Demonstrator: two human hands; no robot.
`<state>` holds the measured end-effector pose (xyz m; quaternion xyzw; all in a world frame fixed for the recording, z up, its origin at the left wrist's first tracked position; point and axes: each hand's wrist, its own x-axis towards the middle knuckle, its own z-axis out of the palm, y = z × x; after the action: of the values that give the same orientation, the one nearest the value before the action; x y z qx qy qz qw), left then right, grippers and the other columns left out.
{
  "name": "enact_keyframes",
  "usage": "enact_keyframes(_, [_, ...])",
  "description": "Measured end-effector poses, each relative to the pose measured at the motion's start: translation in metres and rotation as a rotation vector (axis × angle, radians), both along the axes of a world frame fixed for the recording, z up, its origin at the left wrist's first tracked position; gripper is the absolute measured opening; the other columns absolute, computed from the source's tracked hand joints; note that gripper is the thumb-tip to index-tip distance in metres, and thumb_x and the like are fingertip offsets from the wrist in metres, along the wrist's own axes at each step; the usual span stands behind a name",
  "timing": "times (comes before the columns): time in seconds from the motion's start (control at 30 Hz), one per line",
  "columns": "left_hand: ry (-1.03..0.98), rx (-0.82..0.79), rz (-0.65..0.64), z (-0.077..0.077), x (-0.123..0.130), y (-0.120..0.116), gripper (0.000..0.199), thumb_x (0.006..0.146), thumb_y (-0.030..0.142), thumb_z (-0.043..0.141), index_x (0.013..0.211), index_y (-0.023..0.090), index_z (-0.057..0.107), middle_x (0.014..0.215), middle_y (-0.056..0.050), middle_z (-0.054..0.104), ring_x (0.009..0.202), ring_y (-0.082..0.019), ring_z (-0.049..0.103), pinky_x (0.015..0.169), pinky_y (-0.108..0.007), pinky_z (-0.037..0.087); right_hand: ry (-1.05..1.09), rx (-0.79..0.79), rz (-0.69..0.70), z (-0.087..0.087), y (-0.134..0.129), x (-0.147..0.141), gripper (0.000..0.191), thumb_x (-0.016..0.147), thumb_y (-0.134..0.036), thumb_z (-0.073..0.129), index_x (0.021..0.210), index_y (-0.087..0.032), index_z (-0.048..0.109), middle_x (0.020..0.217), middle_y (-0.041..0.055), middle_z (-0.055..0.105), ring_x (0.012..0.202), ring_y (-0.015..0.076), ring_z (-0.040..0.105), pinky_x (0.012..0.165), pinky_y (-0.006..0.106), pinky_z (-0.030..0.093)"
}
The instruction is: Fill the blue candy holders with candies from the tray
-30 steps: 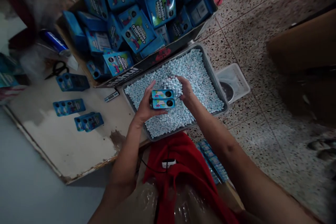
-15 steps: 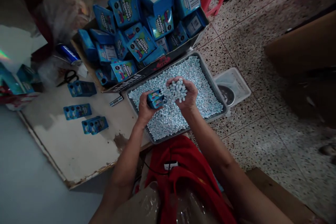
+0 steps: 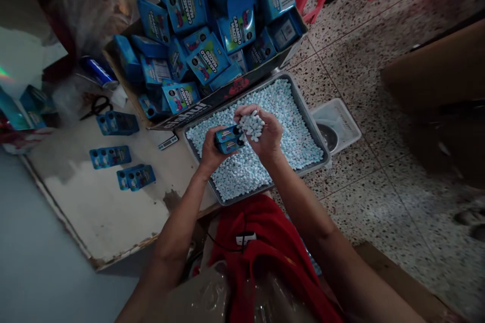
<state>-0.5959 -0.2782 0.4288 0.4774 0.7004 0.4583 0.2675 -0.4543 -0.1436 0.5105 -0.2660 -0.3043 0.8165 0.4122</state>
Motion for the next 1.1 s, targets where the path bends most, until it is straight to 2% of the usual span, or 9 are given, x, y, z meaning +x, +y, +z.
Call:
enact_keyframes(0.23, [-0.014,0.024,0.005,-0.003,0.004,0.004,0.085,0.061,0.045,0.103,0.131,0.027,0.059,0.129,-0.008,0.069,0.117,-0.029,0.07,0.1,-0.044,0.06,-0.073,0.186,-0.046,-0.008,-0.005,-0.006,0.04,0.091,-0.062,0.063,0.076,-0.026,0.071,0.082,0.0036,0.065,0.089,0.0227,0.064,0.093,0.04,0.053])
enact_keyframes(0.47, [-0.016,0.012,0.05,-0.01,0.008,0.006,0.085,0.059,0.043,0.103,0.13,0.028,0.059,0.123,-0.006,0.069,0.114,-0.03,0.07,0.097,-0.046,0.059,-0.263,0.428,-0.065,-0.015,-0.022,-0.005,0.049,0.099,-0.067,0.052,0.081,-0.028,0.075,0.089,0.0033,0.071,0.095,0.0229,0.066,0.096,0.042,0.053])
enact_keyframes(0.6, [-0.038,0.05,0.018,-0.012,0.012,0.005,0.081,0.061,0.044,0.101,0.13,0.029,0.061,0.122,-0.005,0.07,0.113,-0.029,0.07,0.097,-0.047,0.06,-0.363,0.512,-0.119,-0.012,-0.036,-0.007,0.053,0.102,-0.071,0.048,0.085,-0.03,0.078,0.094,0.0033,0.075,0.106,0.0248,0.07,0.109,0.048,0.052])
enact_keyframes(0.73, [-0.127,0.056,0.068,-0.014,-0.001,-0.005,0.084,0.059,0.046,0.103,0.129,0.028,0.06,0.125,-0.006,0.07,0.115,-0.029,0.071,0.099,-0.047,0.06,-0.35,0.549,0.007,-0.013,-0.04,0.009,0.056,0.107,-0.067,0.037,0.106,-0.034,0.082,0.114,-0.0012,0.082,0.132,0.0247,0.071,0.132,0.054,0.035])
enact_keyframes(0.83, [-0.288,0.013,0.148,-0.018,-0.016,-0.019,0.094,0.048,0.044,0.108,0.127,0.027,0.058,0.12,-0.005,0.071,0.11,-0.028,0.072,0.099,-0.048,0.061,-0.467,0.502,-0.023,-0.033,-0.045,0.051,0.056,0.108,-0.065,0.034,0.123,-0.035,0.078,0.134,-0.0008,0.078,0.143,0.0241,0.064,0.131,0.056,0.038])
enact_keyframes(0.9, [-0.387,-0.007,0.19,-0.022,-0.02,-0.028,0.099,0.043,0.04,0.11,0.126,0.029,0.058,0.119,-0.004,0.071,0.109,-0.028,0.072,0.099,-0.049,0.061,-0.679,0.441,-0.158,-0.056,-0.053,0.088,0.051,0.108,-0.061,0.039,0.127,-0.032,0.076,0.143,0.004,0.073,0.142,0.0245,0.063,0.126,0.056,0.044])
enact_keyframes(0.97, [-0.448,-0.009,0.268,-0.026,-0.017,-0.036,0.099,0.041,0.037,0.11,0.125,0.03,0.058,0.12,-0.003,0.071,0.109,-0.028,0.072,0.1,-0.051,0.061,-0.939,0.4,-0.282,-0.083,-0.067,0.12,0.051,0.106,-0.06,0.042,0.128,-0.026,0.073,0.147,0.0098,0.068,0.142,0.0264,0.061,0.126,0.059,0.042])
enact_keyframes(1.03, [-0.482,-0.011,0.349,-0.032,-0.006,-0.04,0.098,0.042,0.035,0.11,0.124,0.029,0.057,0.12,-0.004,0.071,0.109,-0.028,0.072,0.101,-0.051,0.06,-1.132,0.388,-0.311,-0.108,-0.082,0.138,0.058,0.102,-0.063,0.044,0.132,-0.021,0.07,0.15,0.0157,0.063,0.146,0.0297,0.055,0.129,0.063,0.036])
enact_keyframes(1.1, [-0.527,-0.022,0.402,-0.04,0.011,-0.039,0.099,0.045,0.037,0.11,0.126,0.027,0.054,0.12,-0.005,0.071,0.108,-0.026,0.071,0.1,-0.048,0.059,-1.225,0.391,-0.323,-0.126,-0.096,0.136,0.063,0.101,-0.064,0.044,0.138,-0.018,0.065,0.154,0.0188,0.058,0.15,0.0309,0.05,0.131,0.063,0.032])
